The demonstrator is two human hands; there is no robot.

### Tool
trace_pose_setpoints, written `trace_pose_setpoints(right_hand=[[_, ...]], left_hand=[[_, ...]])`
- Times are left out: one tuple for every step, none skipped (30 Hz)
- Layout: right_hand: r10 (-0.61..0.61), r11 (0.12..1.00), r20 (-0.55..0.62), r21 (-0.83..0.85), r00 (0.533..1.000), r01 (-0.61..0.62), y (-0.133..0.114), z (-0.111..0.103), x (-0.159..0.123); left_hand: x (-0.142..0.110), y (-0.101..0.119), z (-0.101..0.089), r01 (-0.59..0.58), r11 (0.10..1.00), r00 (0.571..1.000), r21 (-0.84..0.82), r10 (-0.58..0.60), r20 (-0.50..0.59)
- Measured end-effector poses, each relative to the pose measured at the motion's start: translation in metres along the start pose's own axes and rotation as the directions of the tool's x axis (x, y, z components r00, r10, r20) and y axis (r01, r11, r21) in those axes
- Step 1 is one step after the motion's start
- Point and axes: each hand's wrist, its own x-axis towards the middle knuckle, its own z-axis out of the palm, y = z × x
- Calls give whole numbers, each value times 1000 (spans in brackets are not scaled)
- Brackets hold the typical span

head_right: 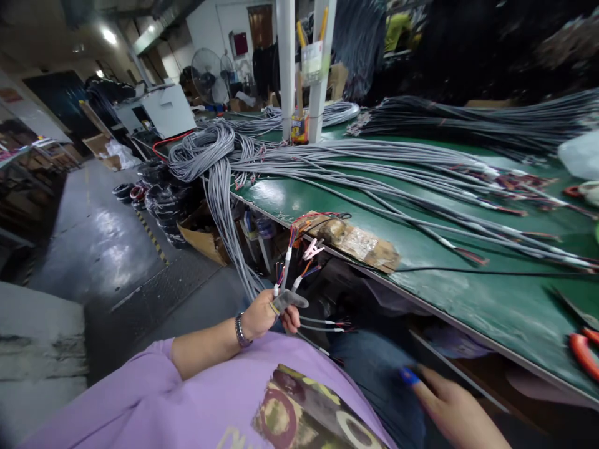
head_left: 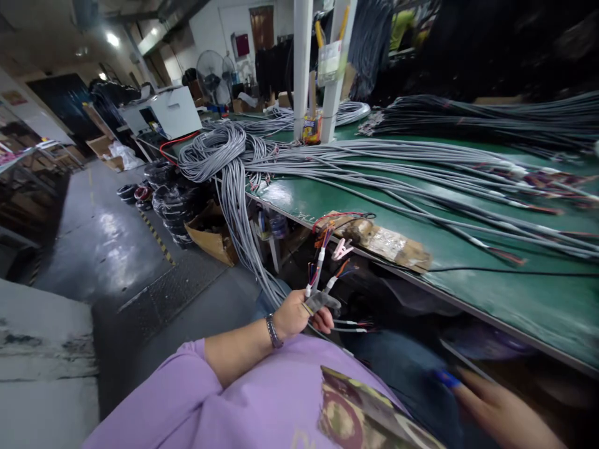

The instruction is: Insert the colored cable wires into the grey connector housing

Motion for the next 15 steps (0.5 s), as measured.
trace_pose_setpoints(right_hand=[[-10,999,96,53,995,5,-17,6,10],[-40,992,179,123,983,18,-37,13,20],[-94,977,224,208,970,47,-57,21,27],[-143,956,210,282,967,80,-77,29,33],[-195,933,191,339,962,122,-96,37,37],[-239,909,165,384,957,161,-111,45,40],[-263,890,130,414,956,188,-123,52,42],[-271,880,93,428,958,207,-132,58,43],[-266,872,66,441,962,211,-137,62,45],[-256,868,62,454,965,201,-139,64,46],[-244,866,67,464,967,186,-140,65,48],[-236,865,83,473,968,170,-139,65,50],[-233,864,98,477,968,160,-139,64,51],[-237,864,107,478,966,159,-138,62,53],[-245,862,109,478,963,165,-138,61,53]], left_hand=[[-3,1,-1,-5,1000,1000,16,5,-18],[-5,1,-1,-7,999,1000,42,8,-27],[-6,1,-1,-6,997,1000,76,8,-25],[-7,1,-1,-2,993,1000,115,3,-12],[-8,0,-1,7,987,1000,159,-9,12],[-8,0,0,17,979,999,202,-26,41],[-8,0,0,30,970,996,239,-49,73],[-9,0,1,42,963,993,266,-70,98],[-9,0,1,47,959,989,280,-84,119],[-10,2,0,47,958,988,283,-87,130],[-11,3,0,33,958,988,283,-73,133],[-11,5,-1,7,956,989,293,-49,137],[-12,7,-1,-20,953,989,303,-25,143],[-13,8,-1,-37,951,988,308,-11,151],[-12,9,-2,-27,954,987,297,-23,162]])
